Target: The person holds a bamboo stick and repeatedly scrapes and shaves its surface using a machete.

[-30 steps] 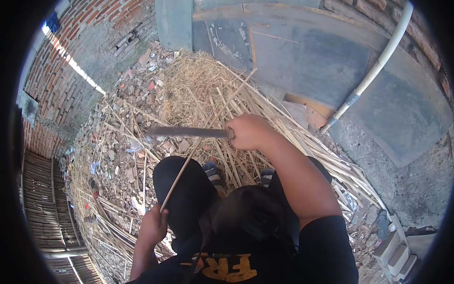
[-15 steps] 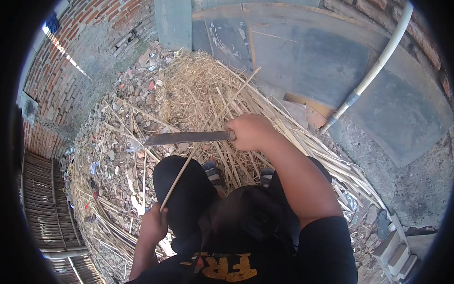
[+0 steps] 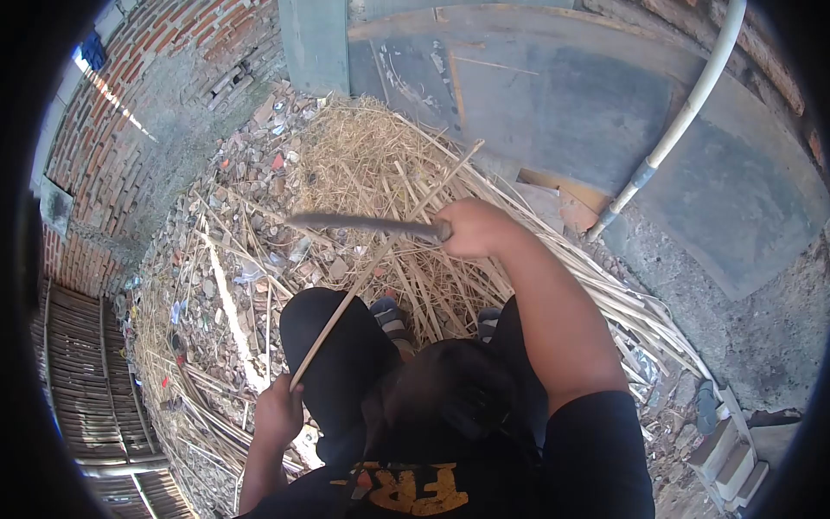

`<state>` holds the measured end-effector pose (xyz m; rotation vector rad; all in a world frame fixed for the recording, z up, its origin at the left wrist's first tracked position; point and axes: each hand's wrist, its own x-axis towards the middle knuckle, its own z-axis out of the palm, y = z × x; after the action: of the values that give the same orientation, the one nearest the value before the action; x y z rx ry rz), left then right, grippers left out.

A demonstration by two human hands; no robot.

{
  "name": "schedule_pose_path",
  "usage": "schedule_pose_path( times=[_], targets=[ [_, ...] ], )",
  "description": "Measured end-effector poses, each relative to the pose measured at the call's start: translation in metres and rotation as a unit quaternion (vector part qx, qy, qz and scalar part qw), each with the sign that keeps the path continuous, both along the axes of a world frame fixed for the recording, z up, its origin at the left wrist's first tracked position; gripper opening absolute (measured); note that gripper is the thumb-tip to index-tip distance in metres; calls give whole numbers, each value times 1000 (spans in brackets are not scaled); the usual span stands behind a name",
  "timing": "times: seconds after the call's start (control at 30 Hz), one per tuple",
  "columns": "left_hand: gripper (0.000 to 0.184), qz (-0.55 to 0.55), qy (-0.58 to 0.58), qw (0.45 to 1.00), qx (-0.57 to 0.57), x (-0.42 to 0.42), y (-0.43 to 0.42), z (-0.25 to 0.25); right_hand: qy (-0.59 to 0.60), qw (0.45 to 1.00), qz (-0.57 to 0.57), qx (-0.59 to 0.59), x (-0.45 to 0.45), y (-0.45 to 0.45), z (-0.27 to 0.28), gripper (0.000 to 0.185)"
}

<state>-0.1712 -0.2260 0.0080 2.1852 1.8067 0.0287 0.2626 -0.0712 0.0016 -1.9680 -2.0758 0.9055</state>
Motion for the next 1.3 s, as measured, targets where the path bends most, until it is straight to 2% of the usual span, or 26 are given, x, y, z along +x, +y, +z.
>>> schedule_pose_path(
  times=[0.07,0.17,0.2,0.3,0.33,0.43,0.47,0.53,0.57,0.67,0.8,0.9,0.93,1.03,1.07,1.17,1.2,1.3],
  targets=[
    [17,8,-3,1000,-11,-2,-3,0,98,986,-133,-4,41,25,-41,41],
    [18,16,-12,1000,-18,-4,1,1,53,984,-141,98,47,25,-57,42],
    [18,21,-12,999,-29,-2,1,5,52,987,-138,58,38,22,-41,40],
    [17,15,-28,999,-32,-3,1,9,-13,998,-41,50,3,1,1,38],
    [17,7,-36,999,-27,-3,2,10,-51,996,-13,66,-8,-8,8,36],
    [17,11,-55,998,-22,-19,-2,10,-43,998,2,56,-1,-5,1,37],
    [15,15,-66,998,-13,-28,-7,8,22,996,-67,62,18,7,-23,37],
    [14,30,-47,998,-15,-36,-13,12,28,988,-128,79,52,22,-50,37],
    [14,40,-38,998,-14,-42,-16,13,32,983,-157,89,53,24,-45,38],
    [14,48,-40,998,1,-52,-19,6,80,981,-155,82,32,17,-35,37],
    [17,43,-36,998,-1,-46,-17,5,-22,993,-15,113,-11,-3,1,26],
    [19,51,-51,997,-31,-56,-15,6,-30,994,5,108,5,5,-20,26],
    [19,58,-74,995,-42,-60,-17,10,18,994,-73,76,21,13,-33,33],
    [17,40,-44,998,-27,-57,-18,20,23,983,-147,110,55,21,-45,38],
    [17,46,-37,997,-45,-59,-17,20,-2,983,-149,107,51,18,-40,39],
    [18,60,-60,995,-51,-63,-17,16,23,985,-131,108,30,6,-16,40],
    [20,54,-68,995,-54,-63,-16,13,-1,991,-111,79,19,0,-2,41],
    [26,32,-84,995,-52,-66,-15,4,-107,987,0,119,-4,-12,9,39]
  ],
)
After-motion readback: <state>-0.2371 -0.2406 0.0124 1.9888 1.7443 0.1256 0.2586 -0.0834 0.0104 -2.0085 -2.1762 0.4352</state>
